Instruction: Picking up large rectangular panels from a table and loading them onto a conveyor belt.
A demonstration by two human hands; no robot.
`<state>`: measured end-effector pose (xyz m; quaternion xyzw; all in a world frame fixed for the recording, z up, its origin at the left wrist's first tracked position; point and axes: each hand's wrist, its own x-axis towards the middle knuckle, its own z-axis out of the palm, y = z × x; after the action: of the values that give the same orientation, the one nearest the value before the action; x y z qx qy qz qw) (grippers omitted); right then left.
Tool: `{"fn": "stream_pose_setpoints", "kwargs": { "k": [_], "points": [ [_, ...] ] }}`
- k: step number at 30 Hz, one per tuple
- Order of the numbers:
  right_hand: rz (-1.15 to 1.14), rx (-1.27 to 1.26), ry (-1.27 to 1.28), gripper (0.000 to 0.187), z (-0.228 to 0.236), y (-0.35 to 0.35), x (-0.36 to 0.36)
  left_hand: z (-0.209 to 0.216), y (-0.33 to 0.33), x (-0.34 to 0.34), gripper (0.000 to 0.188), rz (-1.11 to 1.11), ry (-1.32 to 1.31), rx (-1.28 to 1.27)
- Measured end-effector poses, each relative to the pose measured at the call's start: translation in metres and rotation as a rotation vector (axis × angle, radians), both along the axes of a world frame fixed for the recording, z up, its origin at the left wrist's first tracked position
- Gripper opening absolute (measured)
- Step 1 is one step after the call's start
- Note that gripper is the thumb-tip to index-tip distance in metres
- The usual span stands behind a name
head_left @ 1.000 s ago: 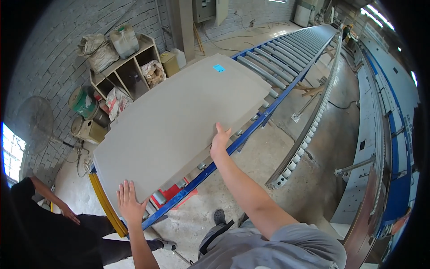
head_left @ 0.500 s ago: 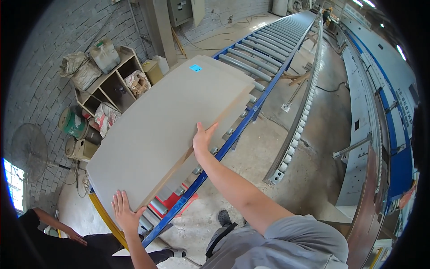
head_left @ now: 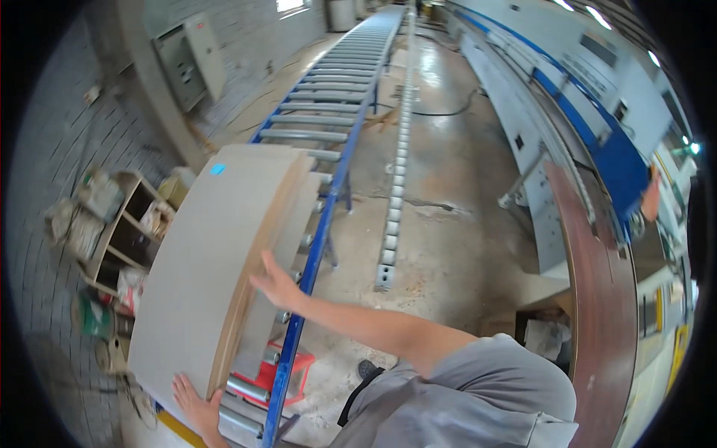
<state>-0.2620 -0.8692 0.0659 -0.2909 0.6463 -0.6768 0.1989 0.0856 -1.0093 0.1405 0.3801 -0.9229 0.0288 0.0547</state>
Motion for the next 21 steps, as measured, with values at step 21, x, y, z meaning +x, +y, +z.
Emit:
{"fn": "stream_pose_setpoints", "kwargs": {
  "k": [21],
  "points": [
    [-1.121,-0.099,-0.517,0.029,-0.017,0.505,0.174,-0.062,0.302,-0.255,0.036,-1.303,-0.084,0.651]
  ]
}}
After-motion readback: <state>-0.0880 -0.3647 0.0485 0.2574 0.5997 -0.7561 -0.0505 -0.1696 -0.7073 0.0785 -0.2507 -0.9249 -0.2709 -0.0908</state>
